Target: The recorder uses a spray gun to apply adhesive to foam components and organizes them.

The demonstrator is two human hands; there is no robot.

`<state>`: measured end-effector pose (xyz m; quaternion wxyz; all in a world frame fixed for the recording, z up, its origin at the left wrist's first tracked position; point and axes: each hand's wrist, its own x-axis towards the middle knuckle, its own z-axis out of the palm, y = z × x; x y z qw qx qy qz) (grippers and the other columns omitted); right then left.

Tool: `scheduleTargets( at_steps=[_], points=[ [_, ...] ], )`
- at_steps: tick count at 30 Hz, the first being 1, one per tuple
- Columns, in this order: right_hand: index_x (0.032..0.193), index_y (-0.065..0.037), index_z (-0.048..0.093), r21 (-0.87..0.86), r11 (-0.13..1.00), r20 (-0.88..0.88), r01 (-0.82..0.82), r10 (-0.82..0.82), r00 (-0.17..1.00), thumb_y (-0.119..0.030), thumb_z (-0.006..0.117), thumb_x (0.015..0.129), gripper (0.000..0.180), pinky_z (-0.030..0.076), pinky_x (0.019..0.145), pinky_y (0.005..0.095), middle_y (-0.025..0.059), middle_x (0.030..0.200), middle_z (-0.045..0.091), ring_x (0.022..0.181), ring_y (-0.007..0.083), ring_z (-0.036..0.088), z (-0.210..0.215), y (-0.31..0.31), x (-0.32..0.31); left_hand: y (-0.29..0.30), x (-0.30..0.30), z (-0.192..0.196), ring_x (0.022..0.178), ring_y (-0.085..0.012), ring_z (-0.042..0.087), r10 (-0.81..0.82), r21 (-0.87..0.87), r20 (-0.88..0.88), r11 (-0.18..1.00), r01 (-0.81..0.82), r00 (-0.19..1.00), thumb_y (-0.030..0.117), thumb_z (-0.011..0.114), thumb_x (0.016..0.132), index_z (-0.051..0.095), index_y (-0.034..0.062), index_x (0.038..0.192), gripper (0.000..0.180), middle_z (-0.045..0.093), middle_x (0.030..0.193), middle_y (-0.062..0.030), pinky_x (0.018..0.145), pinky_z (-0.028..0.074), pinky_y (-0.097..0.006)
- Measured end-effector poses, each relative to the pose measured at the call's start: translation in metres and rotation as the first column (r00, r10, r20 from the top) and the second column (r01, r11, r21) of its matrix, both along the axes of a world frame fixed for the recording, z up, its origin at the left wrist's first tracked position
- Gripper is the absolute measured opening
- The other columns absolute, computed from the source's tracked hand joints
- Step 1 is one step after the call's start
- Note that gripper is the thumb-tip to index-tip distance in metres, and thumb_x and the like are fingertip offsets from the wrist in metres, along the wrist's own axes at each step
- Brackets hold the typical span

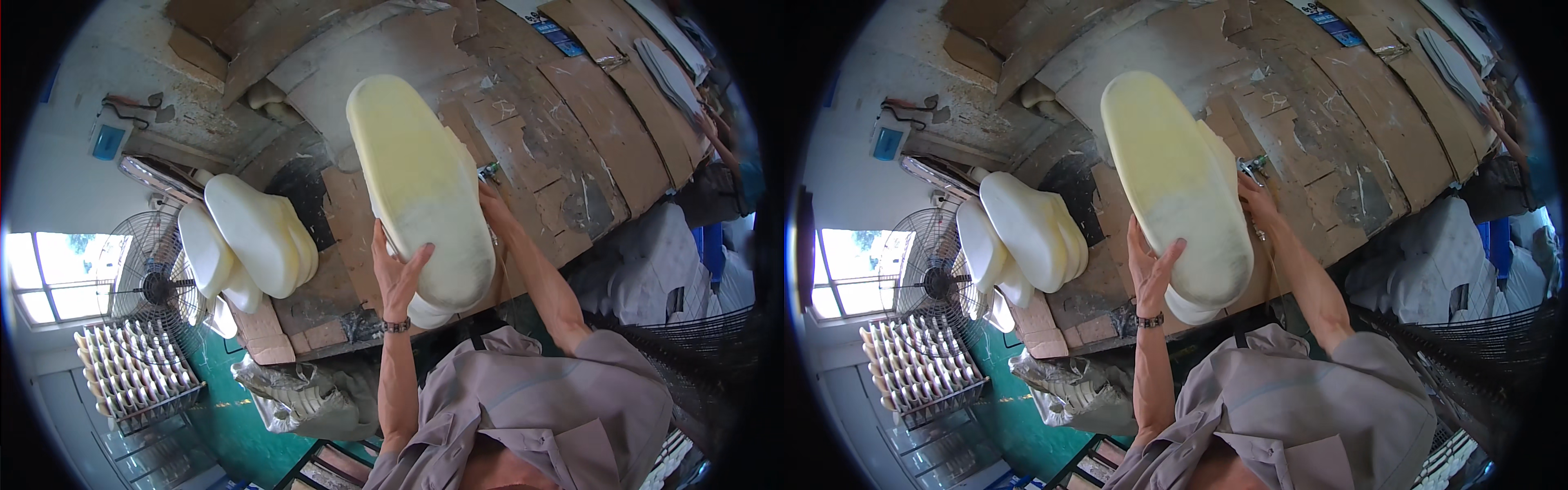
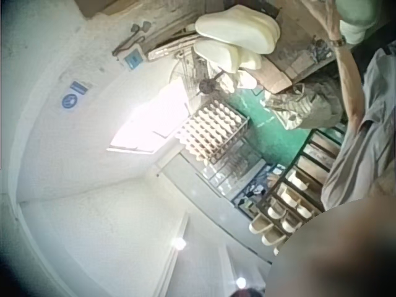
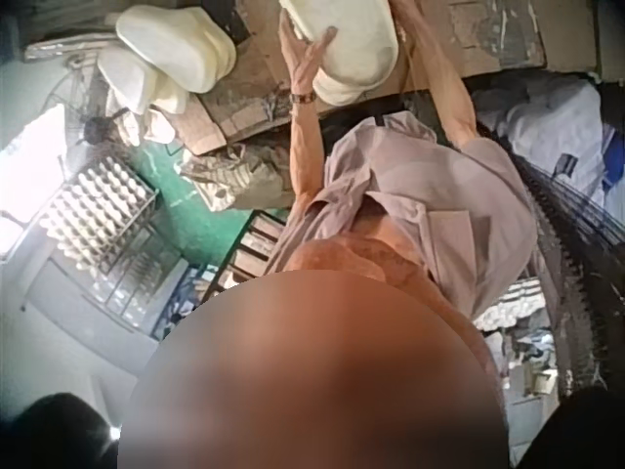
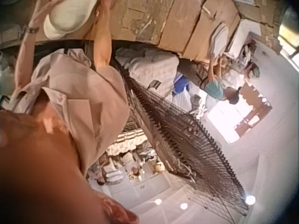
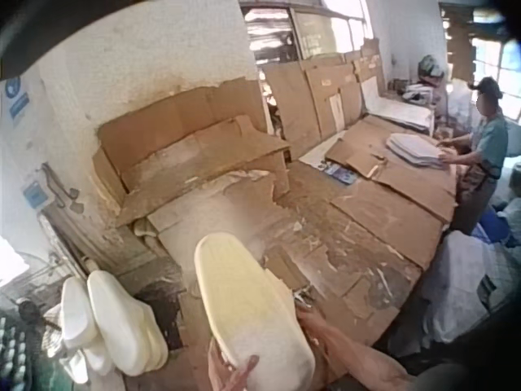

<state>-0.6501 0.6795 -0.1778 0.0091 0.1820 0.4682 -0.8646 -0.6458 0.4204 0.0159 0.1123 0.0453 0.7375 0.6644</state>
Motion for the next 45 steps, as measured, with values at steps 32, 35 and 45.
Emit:
scheduleTargets(
  at_steps=[32,35,45],
  points=[
    [0.159,-0.002,0.02,0.474,0.877,-0.145,0.076,-0.008,0.989,-0.025,0.069,0.08,0.096,0.026,0.119,0.0412,0.0149,0.159,0.033,0.145,0.0258,0.034,0.171,-0.15,0.15,-0.114,0.096,-0.083,0.145,-0.0292,0.035,0.023,0.313,-0.003,0.95,-0.02,1.0,0.04,0.067,0.089,0.044,0.0049,0.147,0.072,0.038,0.155,-0.0181,0.117,0.03,-0.046],
    [0.16,-0.005,0.019,0.501,0.864,-0.097,0.044,0.006,0.995,-0.023,0.069,0.076,0.1,0.027,0.118,0.0418,0.0126,0.158,0.032,0.144,0.0257,0.033,0.154,-0.149,0.181,-0.125,0.095,-0.106,0.133,-0.0255,0.047,-0.017,0.312,0.18,0.949,-0.041,0.983,0.034,0.065,0.092,0.053,0.0037,0.136,0.056,0.051,0.143,-0.016,0.111,0.038,-0.042],
    [0.156,-0.007,0.028,0.353,0.929,0.087,-0.11,0.085,0.993,-0.021,0.075,0.07,0.099,0.027,0.117,0.0386,0.0093,0.149,0.043,0.139,0.024,0.038,0.131,-0.138,0.2,-0.098,-0.084,-0.222,0.133,-0.0328,0.05,0.001,0.09,0.313,0.995,-0.031,0.95,0.068,0.047,0.096,0.048,-0.0098,0.142,0.09,0.054,0.143,-0.0237,0.111,0.036,-0.037]
  ],
)
